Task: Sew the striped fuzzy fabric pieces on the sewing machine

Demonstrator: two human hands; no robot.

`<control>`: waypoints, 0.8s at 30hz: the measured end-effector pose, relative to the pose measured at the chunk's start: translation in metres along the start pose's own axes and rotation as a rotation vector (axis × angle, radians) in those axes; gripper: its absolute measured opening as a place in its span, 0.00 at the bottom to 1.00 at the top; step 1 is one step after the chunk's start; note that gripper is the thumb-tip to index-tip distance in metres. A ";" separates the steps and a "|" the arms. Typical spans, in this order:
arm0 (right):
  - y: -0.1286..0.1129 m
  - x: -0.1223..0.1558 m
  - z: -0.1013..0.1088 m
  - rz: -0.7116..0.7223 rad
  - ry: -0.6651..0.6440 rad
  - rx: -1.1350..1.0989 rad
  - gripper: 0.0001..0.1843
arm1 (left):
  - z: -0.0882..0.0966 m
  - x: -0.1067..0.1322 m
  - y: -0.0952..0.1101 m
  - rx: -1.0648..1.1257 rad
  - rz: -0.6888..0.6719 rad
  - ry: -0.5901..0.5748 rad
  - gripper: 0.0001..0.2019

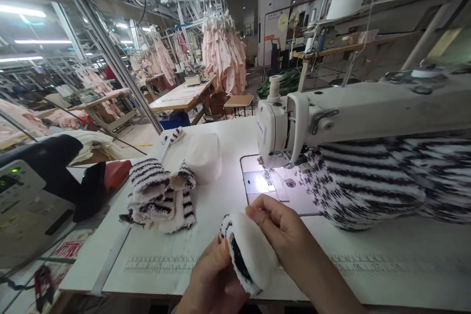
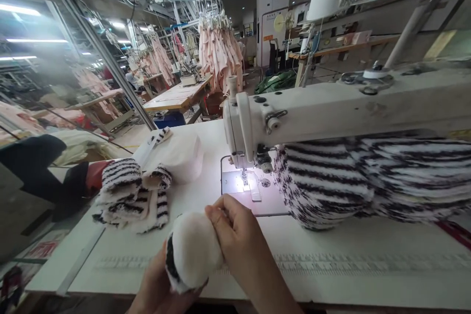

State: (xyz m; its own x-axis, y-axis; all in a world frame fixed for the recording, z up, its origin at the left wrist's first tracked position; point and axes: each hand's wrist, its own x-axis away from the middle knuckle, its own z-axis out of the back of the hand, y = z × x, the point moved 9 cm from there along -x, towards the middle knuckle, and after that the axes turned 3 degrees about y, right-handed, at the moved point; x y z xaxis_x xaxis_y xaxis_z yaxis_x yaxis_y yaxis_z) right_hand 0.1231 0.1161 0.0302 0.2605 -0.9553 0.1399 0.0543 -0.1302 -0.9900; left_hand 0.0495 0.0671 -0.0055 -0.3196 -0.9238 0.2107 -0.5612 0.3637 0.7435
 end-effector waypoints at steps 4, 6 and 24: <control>0.000 -0.001 0.000 -0.014 -0.032 0.013 0.18 | -0.004 -0.003 -0.010 0.089 0.064 0.033 0.21; 0.000 -0.004 0.001 -0.031 -0.045 -0.004 0.18 | -0.007 -0.002 -0.014 0.091 0.089 0.047 0.21; -0.025 0.037 0.099 0.354 0.655 0.341 0.19 | 0.032 0.005 0.043 -0.261 -0.316 0.423 0.15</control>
State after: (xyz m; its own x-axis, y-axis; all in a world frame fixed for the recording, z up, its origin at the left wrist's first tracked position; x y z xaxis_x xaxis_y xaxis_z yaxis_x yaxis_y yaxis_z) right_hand 0.2271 0.1101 0.0617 -0.2928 -0.8999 -0.3232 0.3926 0.1951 -0.8988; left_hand -0.0009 0.0815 0.0070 0.1952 -0.9695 0.1482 -0.3561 0.0707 0.9318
